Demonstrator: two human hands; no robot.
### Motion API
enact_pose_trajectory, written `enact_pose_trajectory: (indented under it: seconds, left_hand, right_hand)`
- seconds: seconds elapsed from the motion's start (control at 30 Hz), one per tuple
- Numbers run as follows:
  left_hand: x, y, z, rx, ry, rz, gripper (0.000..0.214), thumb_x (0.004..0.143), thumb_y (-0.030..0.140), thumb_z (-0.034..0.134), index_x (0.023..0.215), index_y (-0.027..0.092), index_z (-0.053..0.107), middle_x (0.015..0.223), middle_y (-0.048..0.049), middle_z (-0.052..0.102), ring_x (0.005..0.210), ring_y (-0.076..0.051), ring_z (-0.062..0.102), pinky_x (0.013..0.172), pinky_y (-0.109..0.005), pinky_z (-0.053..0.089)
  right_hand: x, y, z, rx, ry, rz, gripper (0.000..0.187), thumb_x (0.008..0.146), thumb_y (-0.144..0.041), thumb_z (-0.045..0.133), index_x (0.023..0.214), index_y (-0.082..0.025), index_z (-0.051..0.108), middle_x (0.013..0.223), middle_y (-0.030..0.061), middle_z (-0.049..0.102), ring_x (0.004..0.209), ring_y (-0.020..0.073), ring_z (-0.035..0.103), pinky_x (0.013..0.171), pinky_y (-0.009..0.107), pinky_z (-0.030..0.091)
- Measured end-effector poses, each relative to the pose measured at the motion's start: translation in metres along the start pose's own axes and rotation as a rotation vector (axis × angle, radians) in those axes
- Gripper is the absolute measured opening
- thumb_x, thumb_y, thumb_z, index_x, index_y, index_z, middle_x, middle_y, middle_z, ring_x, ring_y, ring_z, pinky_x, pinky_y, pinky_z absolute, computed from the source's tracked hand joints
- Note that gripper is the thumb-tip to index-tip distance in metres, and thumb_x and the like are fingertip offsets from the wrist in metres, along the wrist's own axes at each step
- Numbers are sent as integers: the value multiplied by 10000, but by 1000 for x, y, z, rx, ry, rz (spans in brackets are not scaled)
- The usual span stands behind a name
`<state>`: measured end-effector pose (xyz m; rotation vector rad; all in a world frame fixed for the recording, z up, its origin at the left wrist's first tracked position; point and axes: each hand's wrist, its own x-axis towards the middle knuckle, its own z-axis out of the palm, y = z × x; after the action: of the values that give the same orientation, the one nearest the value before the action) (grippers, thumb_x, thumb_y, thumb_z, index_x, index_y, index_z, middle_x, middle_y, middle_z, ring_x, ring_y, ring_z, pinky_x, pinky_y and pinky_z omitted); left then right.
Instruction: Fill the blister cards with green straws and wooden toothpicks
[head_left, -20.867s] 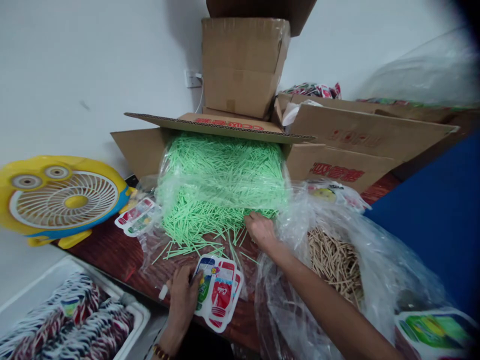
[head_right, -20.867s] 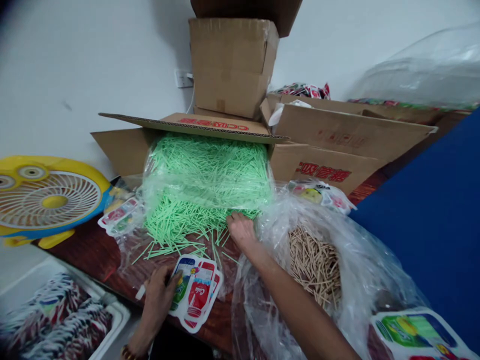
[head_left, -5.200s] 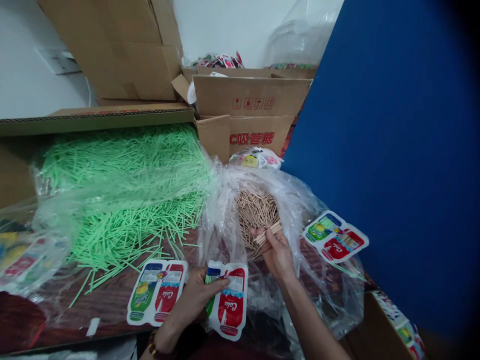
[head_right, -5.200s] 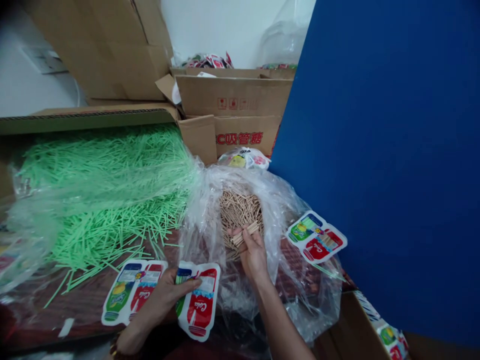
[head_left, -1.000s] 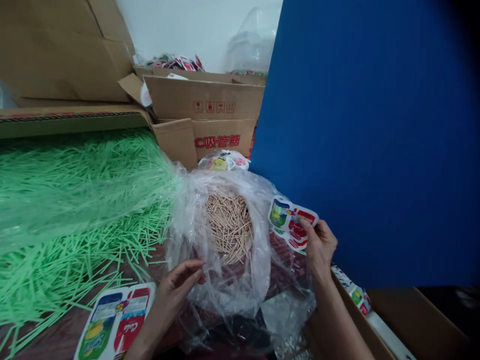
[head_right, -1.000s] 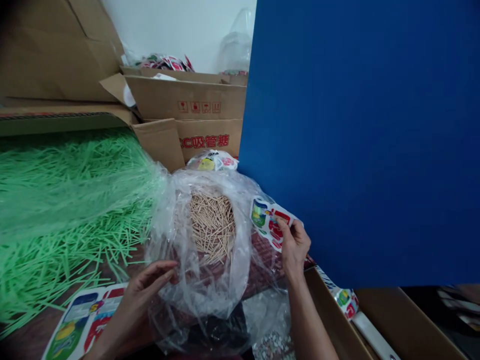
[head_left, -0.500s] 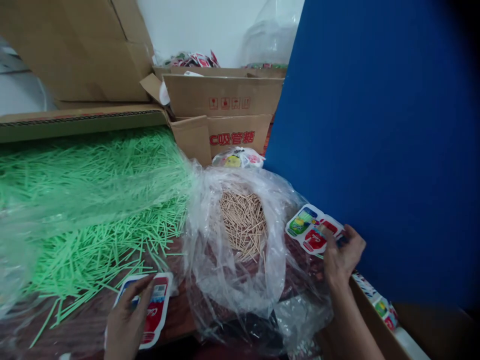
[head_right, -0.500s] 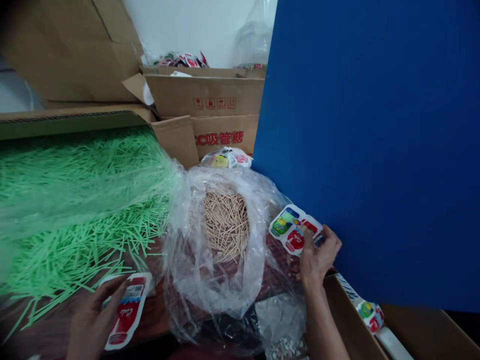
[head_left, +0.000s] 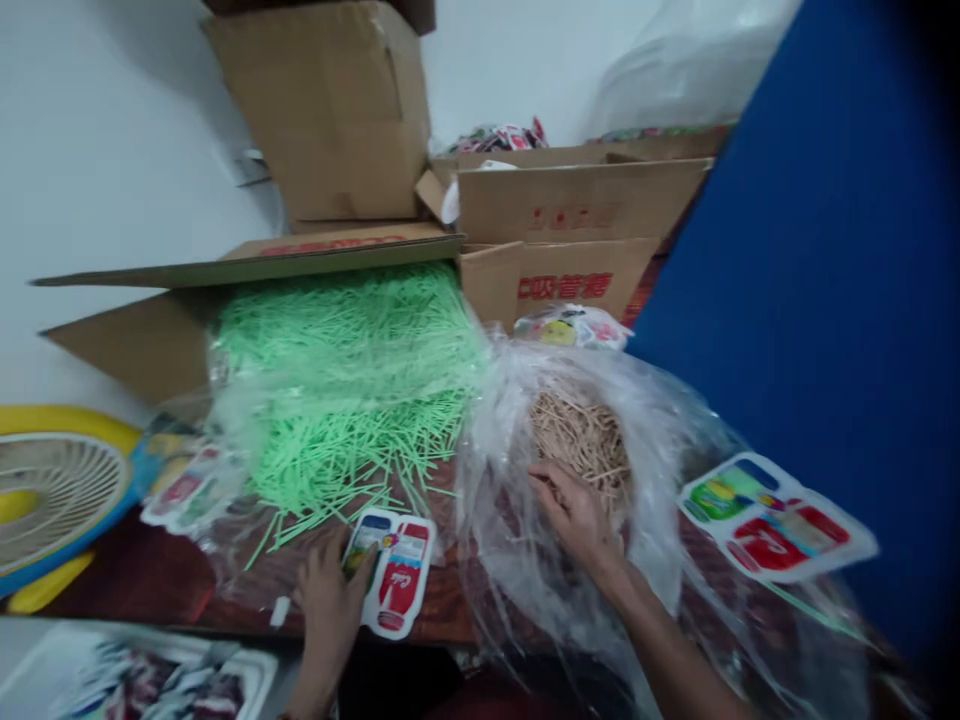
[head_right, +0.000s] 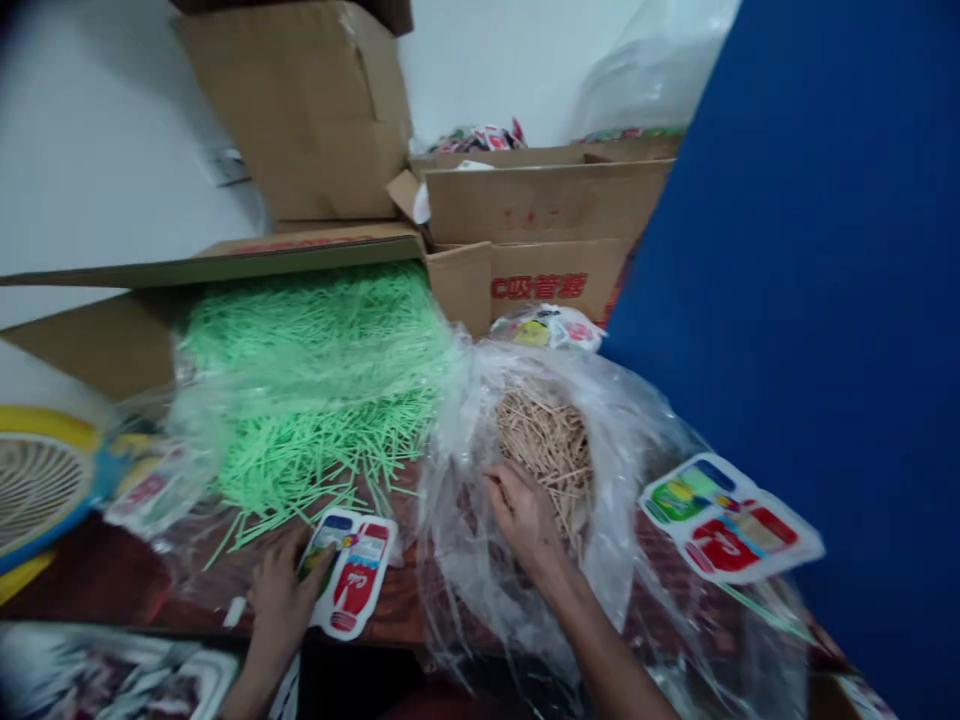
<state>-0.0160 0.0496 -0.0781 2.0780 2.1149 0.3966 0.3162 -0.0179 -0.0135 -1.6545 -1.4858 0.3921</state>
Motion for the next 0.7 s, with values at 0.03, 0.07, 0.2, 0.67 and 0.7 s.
enact_pose_trajectory:
  seconds: [0.03,0.07,0.2,0.67,0.7]
  left_hand:
    - [0,1,-3,-5,-14,5,461,884,450,440,1234,165,537,1221,-158,564,1075,-358,510,850,-497,417]
    - [1,1,-5,-11,-20,8,439,887,430,440,1223,164,539,1201,-151,576,1073,-355,507,846,-497,415]
    - [6,1,-7,-80,-23,-30,307,860,379,492,1072,174,579,1111,-125,612,1068,-344,510,863,-495,393]
    - [14,-18,-9,-472,45,-12,161,831,333,533,915,198,558,925,-80,639,945,-279,603,852,-406,441]
    - [14,-19,-10,-480,54,-14,156,836,330,529,915,198,555,924,-79,634,943,-271,602,853,-398,443]
  right_hand:
    - [5,-10,8,41,-44,-29,178,917,-227,442,945,-212,617,904,42,627,870,191,584,793,305,438]
    - [10,-19,18,77,-96,-60,182,921,-232,439,941,-215,619,891,37,626,850,184,585,778,296,438]
    - [43,-49,72,62,-307,-149,199,910,-177,443,933,-222,635,892,21,642,833,155,592,760,261,434]
    - [91,-75,175,-388,-532,-279,182,918,-198,450,928,-190,631,960,61,639,892,169,588,789,254,398]
    - [91,-81,181,-394,-556,-318,172,913,-203,462,931,-192,632,973,62,637,916,175,581,807,259,397]
